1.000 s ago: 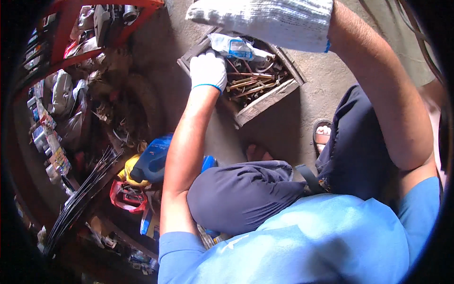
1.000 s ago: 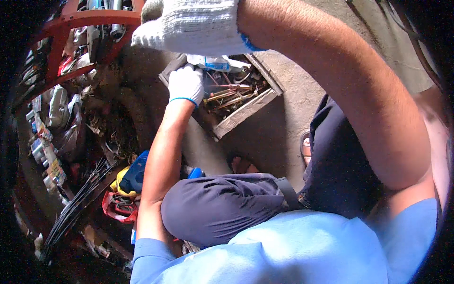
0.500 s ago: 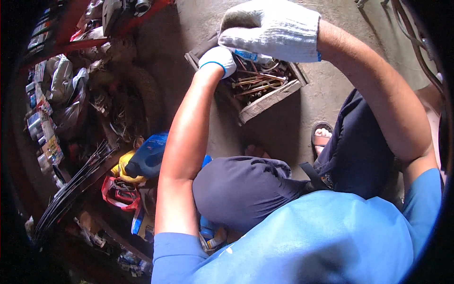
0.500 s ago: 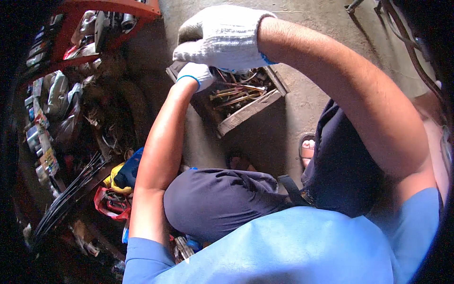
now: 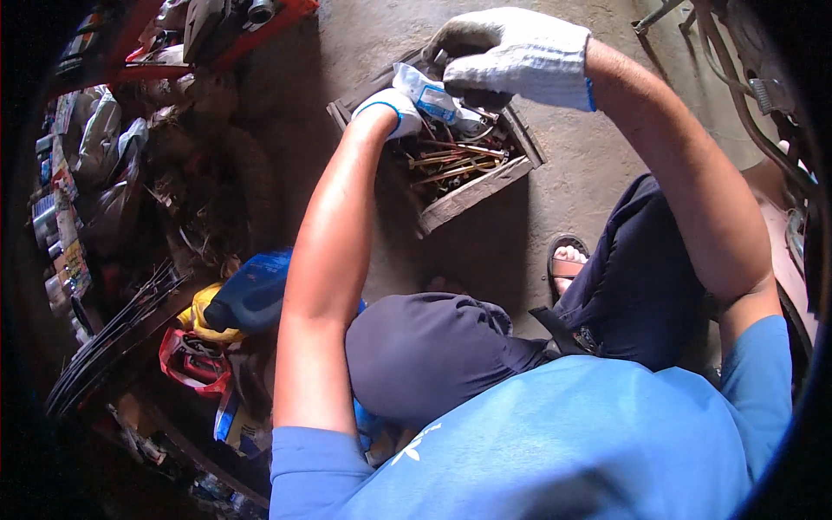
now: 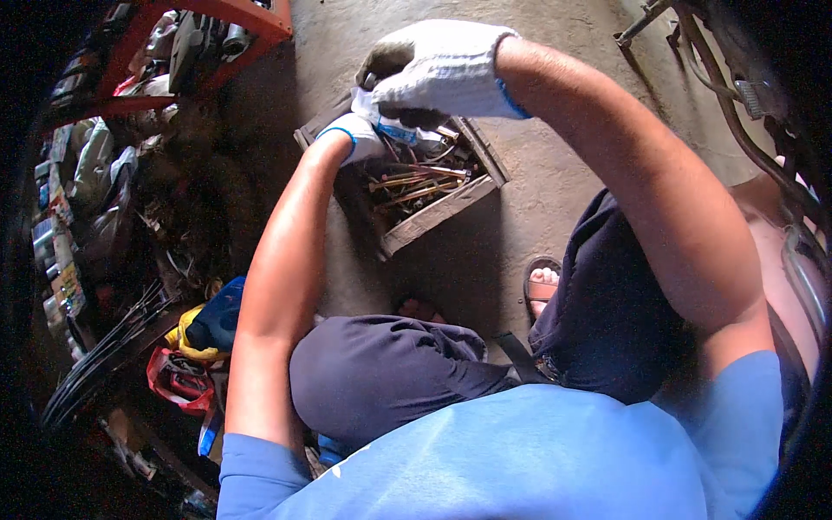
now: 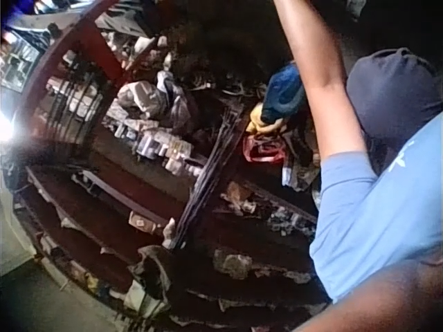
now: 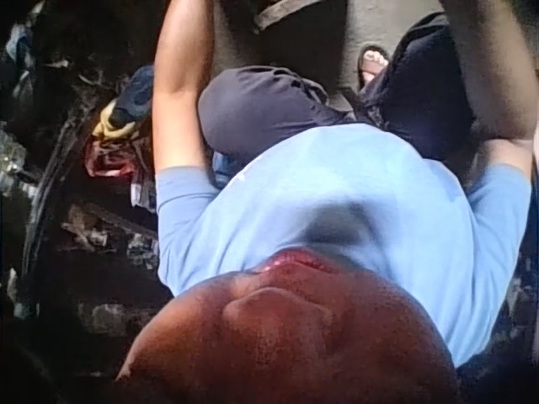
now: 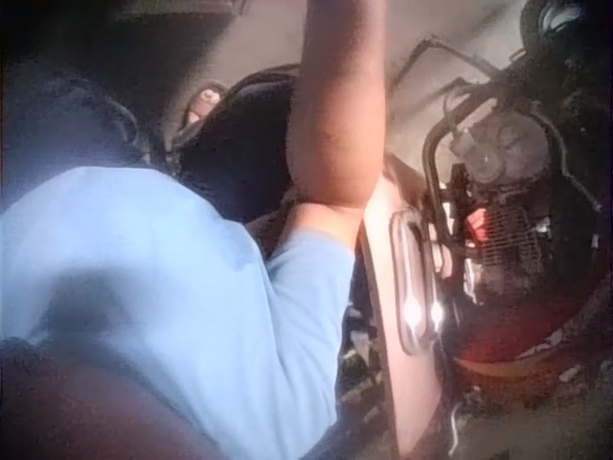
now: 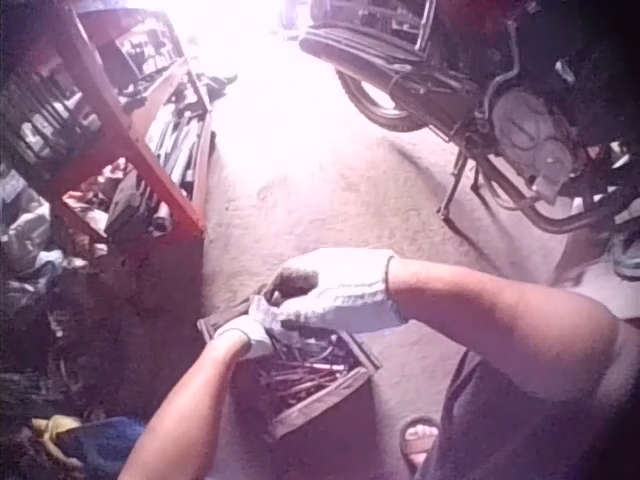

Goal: The person sprays a mechanical component with a lubricant, uses a hammer to tap a shaft into the component, and luego searches through a box to select specific bolts and nuts.

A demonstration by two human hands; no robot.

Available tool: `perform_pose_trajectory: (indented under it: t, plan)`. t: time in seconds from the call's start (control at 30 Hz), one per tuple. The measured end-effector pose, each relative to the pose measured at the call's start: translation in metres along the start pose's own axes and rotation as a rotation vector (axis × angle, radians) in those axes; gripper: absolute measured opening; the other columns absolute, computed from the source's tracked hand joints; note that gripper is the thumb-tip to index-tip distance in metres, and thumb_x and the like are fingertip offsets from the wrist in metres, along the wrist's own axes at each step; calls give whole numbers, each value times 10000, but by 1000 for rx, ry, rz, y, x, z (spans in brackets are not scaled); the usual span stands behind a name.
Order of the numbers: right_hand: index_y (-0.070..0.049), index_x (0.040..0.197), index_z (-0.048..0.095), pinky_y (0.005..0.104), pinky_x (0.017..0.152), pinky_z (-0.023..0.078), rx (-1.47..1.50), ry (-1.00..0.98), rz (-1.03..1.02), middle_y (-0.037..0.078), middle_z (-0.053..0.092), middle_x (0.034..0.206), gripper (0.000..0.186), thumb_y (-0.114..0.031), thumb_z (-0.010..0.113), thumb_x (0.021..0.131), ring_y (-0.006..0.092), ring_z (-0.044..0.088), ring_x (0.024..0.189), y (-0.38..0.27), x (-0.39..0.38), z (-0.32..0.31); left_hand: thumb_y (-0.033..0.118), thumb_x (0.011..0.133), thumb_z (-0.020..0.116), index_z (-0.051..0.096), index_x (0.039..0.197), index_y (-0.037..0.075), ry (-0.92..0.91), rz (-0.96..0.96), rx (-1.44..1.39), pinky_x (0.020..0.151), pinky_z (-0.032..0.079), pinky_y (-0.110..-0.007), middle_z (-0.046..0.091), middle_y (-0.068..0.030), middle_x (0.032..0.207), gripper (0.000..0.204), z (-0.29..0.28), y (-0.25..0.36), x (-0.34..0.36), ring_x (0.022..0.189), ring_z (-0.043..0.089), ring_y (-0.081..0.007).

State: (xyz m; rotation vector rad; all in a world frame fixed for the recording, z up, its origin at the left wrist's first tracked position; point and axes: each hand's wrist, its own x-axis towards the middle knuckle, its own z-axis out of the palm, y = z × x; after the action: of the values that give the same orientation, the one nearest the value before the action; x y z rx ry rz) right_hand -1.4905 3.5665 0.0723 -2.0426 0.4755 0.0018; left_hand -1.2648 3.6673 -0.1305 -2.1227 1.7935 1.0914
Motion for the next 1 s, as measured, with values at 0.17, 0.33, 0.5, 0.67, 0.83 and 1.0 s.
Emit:
perform_pose_trajectory:
  t: [0.17, 0.33, 0.5, 0.67, 0.83, 1.0]
  plan:
    - [-11, 1210, 682, 397, 939, 529, -27, -35, -4, 177, 733, 1111, 376, -297, 631, 971, 269, 694, 1044, -15, -2, -20, 274, 954, 509, 704, 1249, 46, 180, -239, 88, 1006, 523, -470, 681, -248, 1279, 420, 10, 19, -15, 1222, 643, -409]
    - [-4, 1239, 676, 360, 941, 531, 220, -71, 22, 132, 730, 1136, 378, -250, 677, 953, 206, 669, 1043, 0, 1, -13, 258, 994, 427, 745, 1149, 31, 222, -175, 82, 987, 531, -488, 717, -246, 1177, 420, 9, 25, -21, 1127, 685, -414]
    - [2, 1257, 680, 362, 946, 531, 182, -63, 99, 139, 731, 1161, 397, -241, 688, 944, 210, 671, 1052, 3, 2, -19, 163, 920, 528, 751, 1107, 26, 157, -171, 142, 950, 549, -487, 723, -257, 1133, 322, 3, 38, -40, 1097, 691, -419]
    - [-13, 1272, 693, 360, 928, 549, 157, -17, 111, 150, 735, 1156, 415, -252, 698, 932, 218, 684, 1045, -6, -2, -24, 102, 899, 522, 758, 1038, 46, 218, -31, 207, 923, 556, -488, 727, -248, 1094, 280, -2, 39, -61, 1046, 700, -419]
    - [-50, 1304, 664, 345, 858, 600, 536, 123, 172, 97, 723, 1136, 387, -247, 671, 971, 178, 700, 925, 13, -1, 2, 74, 875, 665, 758, 1144, 56, 458, 121, -349, 904, 569, -341, 769, -160, 1064, 286, -46, 28, -99, 962, 744, -279]
    - [-44, 1294, 645, 279, 857, 590, 653, 14, 324, 50, 714, 1087, 345, -259, 640, 1024, 117, 686, 957, 3, -7, 1, 65, 952, 695, 632, 1301, -61, 486, 224, -1432, 857, 594, -300, 710, -136, 1143, 376, -67, 69, -131, 966, 696, -176]
